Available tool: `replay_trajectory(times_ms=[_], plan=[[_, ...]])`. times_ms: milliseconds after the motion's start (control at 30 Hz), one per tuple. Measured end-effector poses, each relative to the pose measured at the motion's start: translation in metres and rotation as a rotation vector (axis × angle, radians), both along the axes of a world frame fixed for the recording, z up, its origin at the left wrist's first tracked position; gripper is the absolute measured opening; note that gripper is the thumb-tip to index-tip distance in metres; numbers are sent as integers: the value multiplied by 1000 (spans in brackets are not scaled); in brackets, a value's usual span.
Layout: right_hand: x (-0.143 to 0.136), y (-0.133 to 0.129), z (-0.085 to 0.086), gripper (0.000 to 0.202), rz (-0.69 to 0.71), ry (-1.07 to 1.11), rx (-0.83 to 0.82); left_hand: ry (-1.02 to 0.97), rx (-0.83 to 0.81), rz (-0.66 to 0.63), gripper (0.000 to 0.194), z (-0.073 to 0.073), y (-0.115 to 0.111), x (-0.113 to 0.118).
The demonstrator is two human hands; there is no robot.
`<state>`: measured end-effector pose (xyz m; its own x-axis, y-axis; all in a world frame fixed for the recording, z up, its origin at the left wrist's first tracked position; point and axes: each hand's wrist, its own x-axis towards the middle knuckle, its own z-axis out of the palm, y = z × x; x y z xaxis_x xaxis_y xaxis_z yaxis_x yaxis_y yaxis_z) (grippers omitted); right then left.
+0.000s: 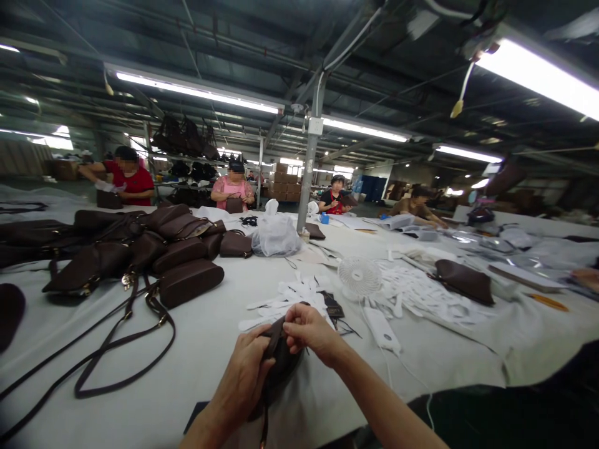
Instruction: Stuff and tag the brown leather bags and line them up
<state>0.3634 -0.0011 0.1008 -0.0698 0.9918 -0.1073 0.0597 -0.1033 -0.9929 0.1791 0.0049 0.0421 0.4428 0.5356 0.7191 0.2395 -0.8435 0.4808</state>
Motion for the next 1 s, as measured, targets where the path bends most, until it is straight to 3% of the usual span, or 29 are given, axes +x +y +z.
replay_trajectory(times_ms=[233,367,500,733,867,1000], plan=[[-1,-4,3,40,54,-41,1,-241,12,-78,11,-18,-2,2],[-1,-9,4,42,26,-39,-7,-270,-75,-52,9,-18,-3,10],[-22,-9,7,38,45,-65,15,-292,-140,-90,9,-19,7,7],[-27,-11,7,37,-74,-111,-25,-268,-474,-115,58,-34,8,-4],[-32,-18,1,43,-152,-2,2,-370,-642,-177,50,-34,-2,8],[-53,-23,-2,47,-179,95,-3,-393,-621,-146,36,-26,-6,13]])
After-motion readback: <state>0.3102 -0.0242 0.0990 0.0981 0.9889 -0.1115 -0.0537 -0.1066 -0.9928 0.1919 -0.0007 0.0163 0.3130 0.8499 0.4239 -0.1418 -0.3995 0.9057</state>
